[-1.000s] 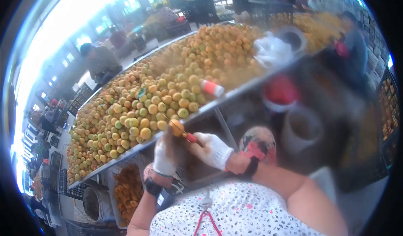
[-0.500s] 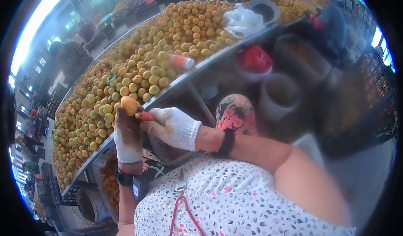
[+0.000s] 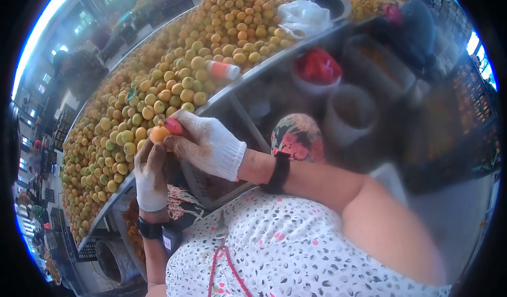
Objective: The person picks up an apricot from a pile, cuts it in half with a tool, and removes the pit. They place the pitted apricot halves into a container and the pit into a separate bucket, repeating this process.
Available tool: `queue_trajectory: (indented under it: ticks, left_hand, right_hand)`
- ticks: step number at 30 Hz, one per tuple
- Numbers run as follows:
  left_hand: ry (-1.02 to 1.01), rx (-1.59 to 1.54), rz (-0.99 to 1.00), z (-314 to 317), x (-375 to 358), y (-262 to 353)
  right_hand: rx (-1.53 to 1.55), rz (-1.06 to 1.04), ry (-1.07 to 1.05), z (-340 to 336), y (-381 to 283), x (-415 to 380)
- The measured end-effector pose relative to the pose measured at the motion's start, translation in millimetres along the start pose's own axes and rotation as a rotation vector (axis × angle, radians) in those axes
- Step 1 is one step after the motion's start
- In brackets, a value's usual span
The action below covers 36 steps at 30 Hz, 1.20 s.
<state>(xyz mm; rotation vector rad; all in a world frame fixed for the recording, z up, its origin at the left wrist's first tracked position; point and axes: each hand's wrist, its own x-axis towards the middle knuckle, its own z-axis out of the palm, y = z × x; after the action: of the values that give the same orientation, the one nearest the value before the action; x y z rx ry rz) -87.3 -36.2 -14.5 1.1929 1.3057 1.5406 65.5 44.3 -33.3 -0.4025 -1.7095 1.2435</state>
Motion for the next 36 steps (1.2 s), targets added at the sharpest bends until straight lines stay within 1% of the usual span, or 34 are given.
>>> queue_trajectory:
  ticks: [2,4,6,8,9,10,11,12,13,15,16,17,19,21,23,25,26,27,28,29,31,32,34,36]
  left_hand:
    - [0.007,0.014,0.021,0,3,-5]
    - [-0.014,-0.137,-0.015,2,4,-11]
    - [-0.043,-0.140,-0.030,1,4,-15]
    - [-0.070,-0.141,-0.042,0,4,-16]
    - [-0.047,-0.219,-0.052,-1,5,-15]
    - [-0.022,-0.297,-0.060,-3,6,-15]
    - [-0.015,-0.298,-0.057,-9,8,-15]
    - [-0.061,-0.272,-0.055,-16,11,-15]
    - [-0.107,-0.245,-0.057,-21,12,-15]
    - [-0.076,-0.234,-0.040,-20,12,-14]
    - [-0.114,-0.265,-0.031,-21,12,-14]
    - [-0.153,-0.298,-0.021,-21,12,-15]
    - [-0.149,-0.300,-0.022,-14,9,-10]
    - [-0.145,-0.301,-0.023,-9,8,-9]
    - [-0.158,-0.202,-0.047,-7,6,-10]
    - [-0.143,-0.251,-0.081,1,2,-12]
    - [-0.137,-0.165,-0.086,0,3,-17]
    - [-0.131,-0.078,-0.090,-2,4,-21]
    - [-0.154,-0.031,-0.041,-3,7,-24]
    - [-0.158,-0.027,-0.044,-2,8,-22]
    - [-0.160,0.148,-0.002,0,8,-19]
    - [-0.160,0.151,-0.007,-3,9,-25]
    - [-0.132,0.322,0.040,-8,16,-37]
    - [-0.117,0.275,0.032,-4,19,-36]
  right_hand:
    - [0.089,0.133,-0.009,2,4,1]
    - [0.094,0.160,-0.010,4,7,1]
    - [0.095,0.189,-0.011,3,8,2]
    - [-0.015,0.247,-0.045,0,6,4]
    - [-0.014,0.251,-0.049,0,11,2]
    - [0.028,0.208,0.001,0,18,-1]
    - [0.070,0.163,0.049,-1,22,-2]
    - [0.084,0.213,0.002,-7,13,-2]
    - [0.086,0.213,-0.004,-11,7,-4]
    - [-0.110,0.060,-0.079,-15,0,-8]
    - [-0.011,0.067,-0.066,-9,13,-8]
    - [-0.013,0.067,-0.065,-9,13,-9]
    - [-0.153,0.093,0.009,-8,-4,-6]
    - [-0.182,0.082,0.035,-8,-8,1]
    - [-0.206,0.076,0.062,-4,-2,9]
    - [0.017,0.204,0.000,1,14,16]
    - [0.016,0.275,-0.035,0,18,18]
    - [0.019,0.276,-0.030,1,22,20]
    - [0.063,0.315,-0.042,2,28,21]
    - [0.109,0.354,-0.053,3,32,23]
    - [0.073,0.341,-0.030,4,35,24]
    - [0.030,0.324,-0.012,5,37,25]
    - [0.014,0.358,-0.041,2,30,31]
    - [-0.003,0.392,-0.069,2,33,36]
